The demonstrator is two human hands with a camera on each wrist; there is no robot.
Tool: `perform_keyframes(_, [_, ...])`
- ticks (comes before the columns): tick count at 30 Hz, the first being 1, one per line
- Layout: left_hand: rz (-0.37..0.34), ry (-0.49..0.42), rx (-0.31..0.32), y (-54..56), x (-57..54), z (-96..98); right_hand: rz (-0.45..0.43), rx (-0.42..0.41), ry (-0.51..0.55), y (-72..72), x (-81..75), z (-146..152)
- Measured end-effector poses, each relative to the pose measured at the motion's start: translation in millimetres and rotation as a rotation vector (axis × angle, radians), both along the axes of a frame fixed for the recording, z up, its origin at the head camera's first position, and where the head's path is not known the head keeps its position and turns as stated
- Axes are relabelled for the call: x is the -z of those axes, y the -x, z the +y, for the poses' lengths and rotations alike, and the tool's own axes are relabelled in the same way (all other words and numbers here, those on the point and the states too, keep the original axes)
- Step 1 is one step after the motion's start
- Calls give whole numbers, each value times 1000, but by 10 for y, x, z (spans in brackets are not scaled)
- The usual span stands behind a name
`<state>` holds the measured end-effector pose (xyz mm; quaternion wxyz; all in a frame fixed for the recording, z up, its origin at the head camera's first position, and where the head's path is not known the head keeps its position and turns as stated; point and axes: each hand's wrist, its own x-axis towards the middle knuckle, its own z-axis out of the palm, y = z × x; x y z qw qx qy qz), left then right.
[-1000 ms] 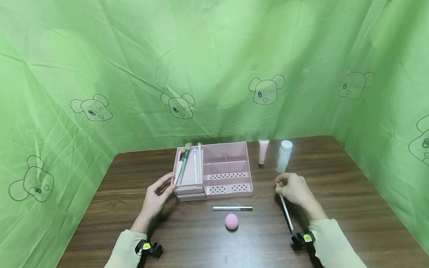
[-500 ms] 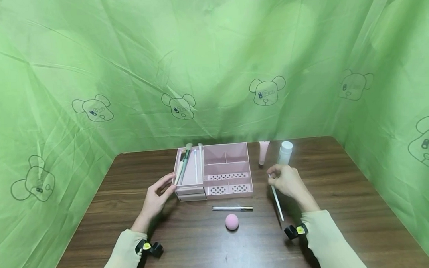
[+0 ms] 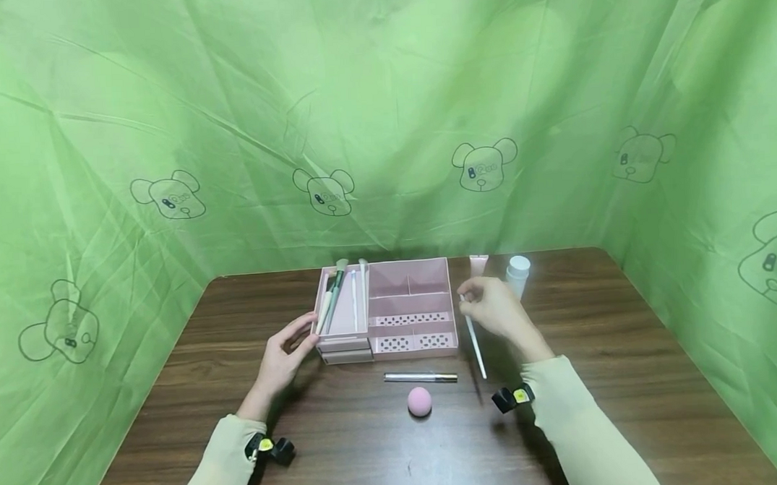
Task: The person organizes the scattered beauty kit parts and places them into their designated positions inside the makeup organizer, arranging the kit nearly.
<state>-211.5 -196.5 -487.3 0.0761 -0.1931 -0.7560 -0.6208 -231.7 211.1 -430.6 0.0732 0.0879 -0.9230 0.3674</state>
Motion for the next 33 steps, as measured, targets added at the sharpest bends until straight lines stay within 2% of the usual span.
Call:
perform_keyframes(4, [13,-5,3,0,3,-6,-16,-8,-2,45,-83,-89])
perform_keyframes(13, [58,-9,11,18,33,-7,25,11,-33,128,-195,-227])
perform_keyframes(24, [41,1,0,11,33,-4,43,-33,18,233,-312,-490])
perform_keyframes(33, [40,1,1,7,11,7,27,-28,36,333,-450,-683])
